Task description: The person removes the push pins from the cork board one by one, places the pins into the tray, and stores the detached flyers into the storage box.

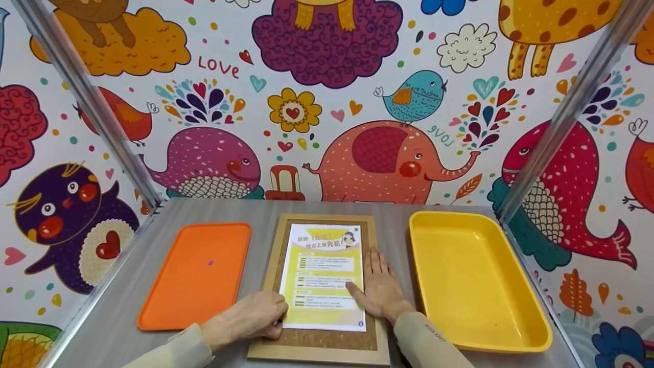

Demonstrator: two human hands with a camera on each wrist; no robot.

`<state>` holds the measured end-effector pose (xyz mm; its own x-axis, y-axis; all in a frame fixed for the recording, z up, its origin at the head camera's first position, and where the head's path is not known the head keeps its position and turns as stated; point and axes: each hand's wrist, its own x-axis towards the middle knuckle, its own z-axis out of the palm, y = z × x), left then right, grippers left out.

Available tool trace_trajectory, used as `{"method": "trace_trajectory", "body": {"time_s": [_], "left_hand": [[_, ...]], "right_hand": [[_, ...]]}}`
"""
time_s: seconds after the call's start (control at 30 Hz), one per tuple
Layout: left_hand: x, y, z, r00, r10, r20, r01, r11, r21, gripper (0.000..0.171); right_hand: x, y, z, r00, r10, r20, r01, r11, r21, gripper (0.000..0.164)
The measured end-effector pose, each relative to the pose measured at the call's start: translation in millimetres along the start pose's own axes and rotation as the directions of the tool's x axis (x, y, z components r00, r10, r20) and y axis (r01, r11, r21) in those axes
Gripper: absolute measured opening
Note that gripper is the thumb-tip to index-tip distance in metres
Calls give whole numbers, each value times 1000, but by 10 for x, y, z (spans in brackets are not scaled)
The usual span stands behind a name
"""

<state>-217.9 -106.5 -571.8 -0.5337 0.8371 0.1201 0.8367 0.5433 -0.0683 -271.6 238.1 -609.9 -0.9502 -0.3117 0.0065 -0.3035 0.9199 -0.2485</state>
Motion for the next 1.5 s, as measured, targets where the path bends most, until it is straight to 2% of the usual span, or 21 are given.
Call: {"method": "trace_trajectory", "body": {"time_s": [0.07, 0.13, 0.23, 0.33, 0.43, 0.6, 0.7, 0.83, 0.97, 1.3, 1.5], "left_hand": [[-3, 6, -2, 1000, 4, -3, -4, 1000, 10, 19], [-13, 4, -5, 1000, 1, -5, -1, 1000, -16, 17], [-50, -16, -12, 1000, -21, -9, 20, 994, -108, 14], [-112, -53, -22, 999, -34, -10, 31, 973, -229, 9], [-155, -95, -37, 999, -9, -35, -1, 962, -274, 8], [-145, -118, -41, 997, 35, -65, -49, 971, -234, 7], [-125, -103, -33, 999, 13, -42, -22, 972, -234, 6], [-99, -86, -23, 999, -49, 11, 50, 967, -252, 4], [-76, -72, -9, 996, -82, 27, 86, 967, -241, 8], [-57, -73, 63, 996, -66, -57, 52, 973, -224, 11], [-97, -105, 106, 987, -95, -126, 58, 960, -273, 12]], "right_hand": [[-1, -5, 2, 1000, 3, 2, -3, 1000, -2, 106], [-1, -12, 5, 1000, 7, 4, -7, 1000, 2, 107], [-2, -22, 9, 1000, 8, 11, -8, 1000, -3, 106], [-6, -27, 10, 1000, 7, 21, -7, 1000, -2, 107], [-7, -22, 1, 1000, 7, 17, -7, 1000, 1, 107], [2, -6, -8, 1000, -3, -10, 3, 1000, 1, 106], [-5, -12, -1, 1000, -4, -6, 4, 1000, 2, 106], [-16, -20, 3, 1000, 0, -1, 0, 1000, 10, 105], [-17, -16, 1, 1000, -5, -9, 5, 1000, 16, 104], [-14, -14, 1, 1000, -6, -6, 6, 1000, 18, 104], [-13, -7, 0, 1000, -6, -20, 6, 1000, 13, 104]]}}
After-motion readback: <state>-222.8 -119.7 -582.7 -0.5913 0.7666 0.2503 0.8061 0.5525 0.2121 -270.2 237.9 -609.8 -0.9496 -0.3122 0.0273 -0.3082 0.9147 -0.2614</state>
